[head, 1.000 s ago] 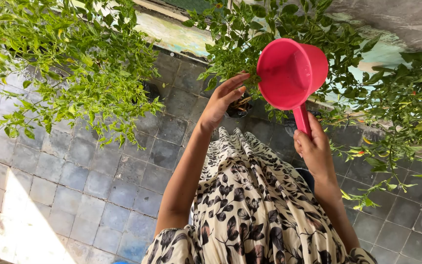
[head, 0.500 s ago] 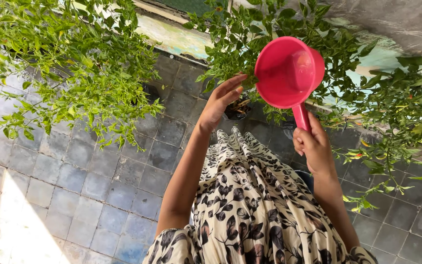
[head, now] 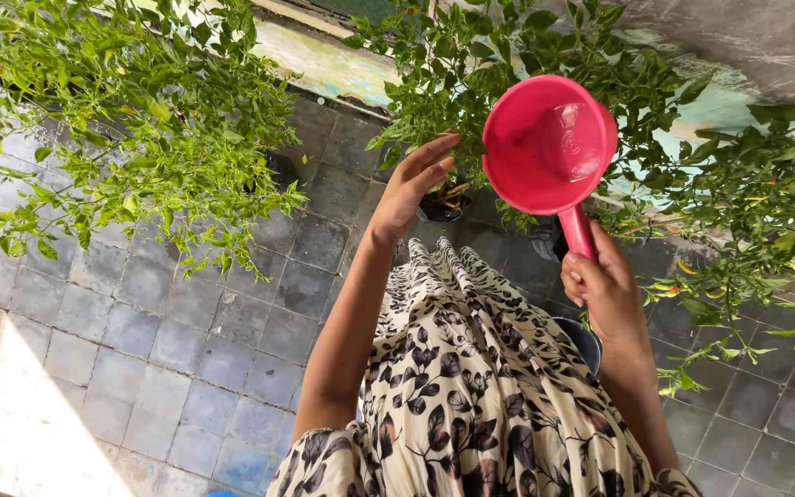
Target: Picking chillies from potted plants and watering them using a dipper and a bucket.
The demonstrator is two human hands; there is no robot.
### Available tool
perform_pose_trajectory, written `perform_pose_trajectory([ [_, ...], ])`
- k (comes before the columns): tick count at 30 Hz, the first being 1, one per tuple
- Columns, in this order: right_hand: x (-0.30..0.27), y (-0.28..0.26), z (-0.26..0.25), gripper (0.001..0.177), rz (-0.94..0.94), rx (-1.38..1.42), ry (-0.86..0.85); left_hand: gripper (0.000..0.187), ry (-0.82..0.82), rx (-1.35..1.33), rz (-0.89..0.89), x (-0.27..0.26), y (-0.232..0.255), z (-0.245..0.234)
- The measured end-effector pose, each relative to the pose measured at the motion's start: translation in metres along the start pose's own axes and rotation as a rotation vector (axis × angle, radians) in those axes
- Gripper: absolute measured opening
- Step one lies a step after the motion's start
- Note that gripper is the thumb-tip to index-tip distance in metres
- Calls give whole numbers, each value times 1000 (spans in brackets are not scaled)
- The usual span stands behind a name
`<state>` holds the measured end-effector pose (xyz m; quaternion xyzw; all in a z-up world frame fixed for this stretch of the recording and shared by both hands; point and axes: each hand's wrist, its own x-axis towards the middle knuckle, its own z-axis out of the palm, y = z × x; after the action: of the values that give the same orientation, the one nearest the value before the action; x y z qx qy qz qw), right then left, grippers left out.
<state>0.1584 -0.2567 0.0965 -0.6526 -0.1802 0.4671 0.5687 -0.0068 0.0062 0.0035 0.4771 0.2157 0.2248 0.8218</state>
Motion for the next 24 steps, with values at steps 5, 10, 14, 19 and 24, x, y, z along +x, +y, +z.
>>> perform_pose_trajectory([
  [5, -6, 4, 1, 58, -21, -98, 21, 60, -3, 7, 7, 0, -6, -2],
  [10, 0, 18, 5, 57, -4, -167, 45, 58, -17, -33, 20, -1, -18, -1],
  [14, 6, 29, 8, 59, -26, -223, 60, 55, -5, -16, 9, -3, -18, 2],
  [19, 9, 29, 12, 58, -36, -276, 67, 55, 8, -24, 2, -3, -17, 2],
  [24, 11, 33, 11, 60, -59, -234, 45, 55, -1, -12, 27, -6, -18, 0],
])
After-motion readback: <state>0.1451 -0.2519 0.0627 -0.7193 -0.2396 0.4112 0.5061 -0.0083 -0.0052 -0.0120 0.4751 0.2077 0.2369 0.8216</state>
